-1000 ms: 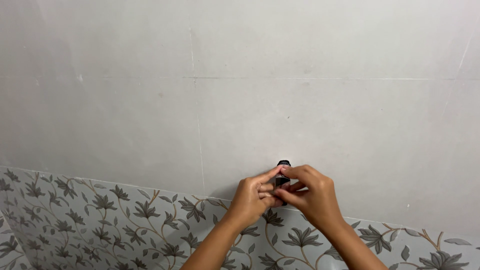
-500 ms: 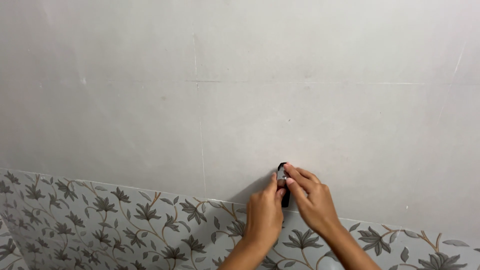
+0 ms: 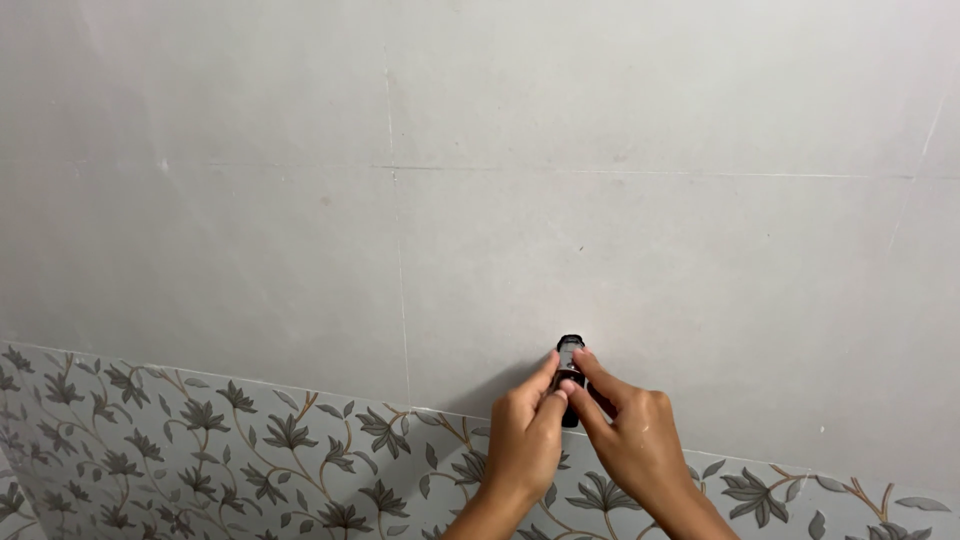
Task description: The person is wrapping teflon tape around faucet threads and installing plumbing fixtures onto a bathroom wall.
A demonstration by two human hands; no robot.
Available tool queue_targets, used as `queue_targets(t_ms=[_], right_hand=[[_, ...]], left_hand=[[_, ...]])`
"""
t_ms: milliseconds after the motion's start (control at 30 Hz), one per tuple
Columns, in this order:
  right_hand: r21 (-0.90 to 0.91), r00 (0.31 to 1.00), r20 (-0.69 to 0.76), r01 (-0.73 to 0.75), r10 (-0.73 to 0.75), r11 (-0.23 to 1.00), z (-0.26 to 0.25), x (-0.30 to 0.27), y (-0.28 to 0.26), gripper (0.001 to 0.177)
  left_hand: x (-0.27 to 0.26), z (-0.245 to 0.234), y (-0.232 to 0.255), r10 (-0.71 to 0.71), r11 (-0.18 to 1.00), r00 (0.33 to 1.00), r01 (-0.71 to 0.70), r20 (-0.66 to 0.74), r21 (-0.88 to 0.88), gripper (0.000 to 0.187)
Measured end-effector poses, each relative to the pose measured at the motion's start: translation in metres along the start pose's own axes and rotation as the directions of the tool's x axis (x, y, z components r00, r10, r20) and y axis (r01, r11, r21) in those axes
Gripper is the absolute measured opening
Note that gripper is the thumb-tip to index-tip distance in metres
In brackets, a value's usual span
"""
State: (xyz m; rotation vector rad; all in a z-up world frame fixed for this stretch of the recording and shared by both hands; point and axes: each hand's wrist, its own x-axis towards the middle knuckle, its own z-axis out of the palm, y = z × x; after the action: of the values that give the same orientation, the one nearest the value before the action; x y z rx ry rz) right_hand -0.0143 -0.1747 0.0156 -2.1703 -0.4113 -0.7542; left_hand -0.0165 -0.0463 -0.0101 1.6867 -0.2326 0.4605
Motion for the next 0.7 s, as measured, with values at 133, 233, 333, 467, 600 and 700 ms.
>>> queue_targets(t_ms=[133, 233, 333, 467, 600, 700], right_hand=[[0.068, 0.997, 0.003, -0.080, 0.080, 0.995, 0.006, 0.005, -0.004, 0.042], [0.189, 0.996, -0.019, -0.085, 0.090, 0.978, 0.011, -0.007, -0.002, 0.043], [0.281, 0.992, -0.035, -0.108, 0.123, 0.954, 0.013, -0.005, 0.001, 0.045], [0.244, 0.991, -0.051, -0.110, 0.126, 0.963, 0.014, -0.001, -0.003, 0.044], [0.213, 0.994, -0.090, -0.043, 0.064, 0.976, 0.011, -0.003, 0.006, 0.040], [0.152, 0.993, -0.112, 0.043, -0.026, 0.987, 0.007, 0.014, 0.012, 0.036]], left_hand=[[0.014, 0.000, -0.004, 0.076, 0.988, 0.997, -0.077, -0.015, -0.136, 0.052], [0.002, -0.003, 0.006, 0.025, 0.983, 1.000, -0.027, -0.013, -0.183, 0.053], [0.010, -0.004, 0.007, 0.009, 0.981, 1.000, -0.009, -0.005, -0.193, 0.052], [0.017, -0.001, -0.001, 0.063, 0.982, 0.998, -0.065, -0.019, -0.179, 0.050], [0.009, -0.005, 0.001, 0.090, 0.993, 0.995, -0.094, -0.050, -0.077, 0.047], [0.023, -0.006, -0.007, 0.100, 0.995, 0.994, -0.100, -0.046, 0.001, 0.043]])
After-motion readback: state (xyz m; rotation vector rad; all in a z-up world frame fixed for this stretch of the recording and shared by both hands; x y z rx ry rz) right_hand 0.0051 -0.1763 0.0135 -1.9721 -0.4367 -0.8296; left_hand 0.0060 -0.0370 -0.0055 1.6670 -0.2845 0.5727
